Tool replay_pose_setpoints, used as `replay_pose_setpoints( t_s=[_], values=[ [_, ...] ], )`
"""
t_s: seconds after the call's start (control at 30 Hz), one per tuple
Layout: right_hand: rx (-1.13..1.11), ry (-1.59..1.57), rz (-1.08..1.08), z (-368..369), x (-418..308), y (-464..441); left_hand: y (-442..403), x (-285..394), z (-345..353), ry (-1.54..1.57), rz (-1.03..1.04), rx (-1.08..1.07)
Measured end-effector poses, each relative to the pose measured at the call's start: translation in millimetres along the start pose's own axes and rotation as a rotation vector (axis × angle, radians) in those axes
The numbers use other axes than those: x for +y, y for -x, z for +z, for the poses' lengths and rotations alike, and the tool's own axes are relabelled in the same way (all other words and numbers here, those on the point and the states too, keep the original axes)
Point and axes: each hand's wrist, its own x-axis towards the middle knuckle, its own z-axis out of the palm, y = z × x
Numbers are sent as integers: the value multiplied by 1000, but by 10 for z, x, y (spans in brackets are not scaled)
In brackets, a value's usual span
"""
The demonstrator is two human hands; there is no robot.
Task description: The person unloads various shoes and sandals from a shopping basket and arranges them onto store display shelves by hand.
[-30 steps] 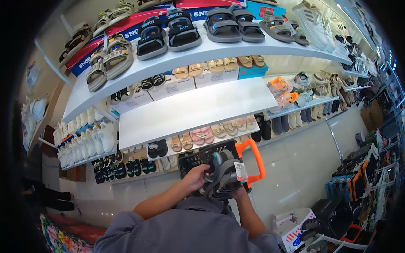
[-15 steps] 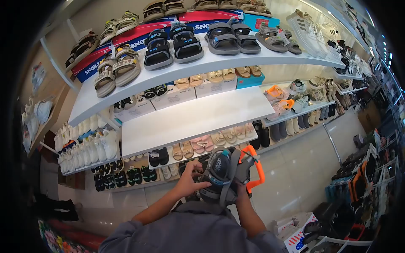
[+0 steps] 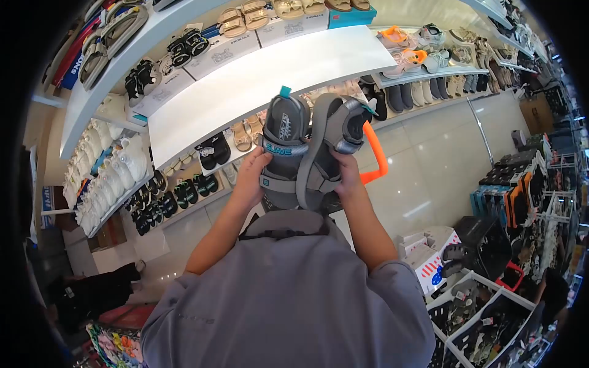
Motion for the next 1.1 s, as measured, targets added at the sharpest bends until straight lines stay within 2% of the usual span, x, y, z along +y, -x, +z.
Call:
replay_pose_setpoints(
  t_s=[0.03,0.07,0.13,0.27,0.33,0.47,0.6,0.93,1.1],
  values=[
    [-109,-53,0,70,-20,-2,6,26,13,12,30,30],
    [-99,-58,4,84,-36,-8,24,70,28,13,19,34],
    [-21,26,-111,66,-74,-31,61,257,131,135,-10,88],
    [155,135,-196,55,-166,-30,8,300,8,116,14,116],
    [136,205,-201,79,-219,-12,-1,302,4,115,16,132],
    [164,427,-151,144,-236,17,-18,217,-51,-8,53,35],
    [167,464,-105,200,-228,50,11,213,5,-29,92,-29],
    [194,461,-172,315,-270,71,65,262,197,-72,150,-6],
    [155,411,-181,314,-317,94,88,252,241,-247,227,3]
  ],
)
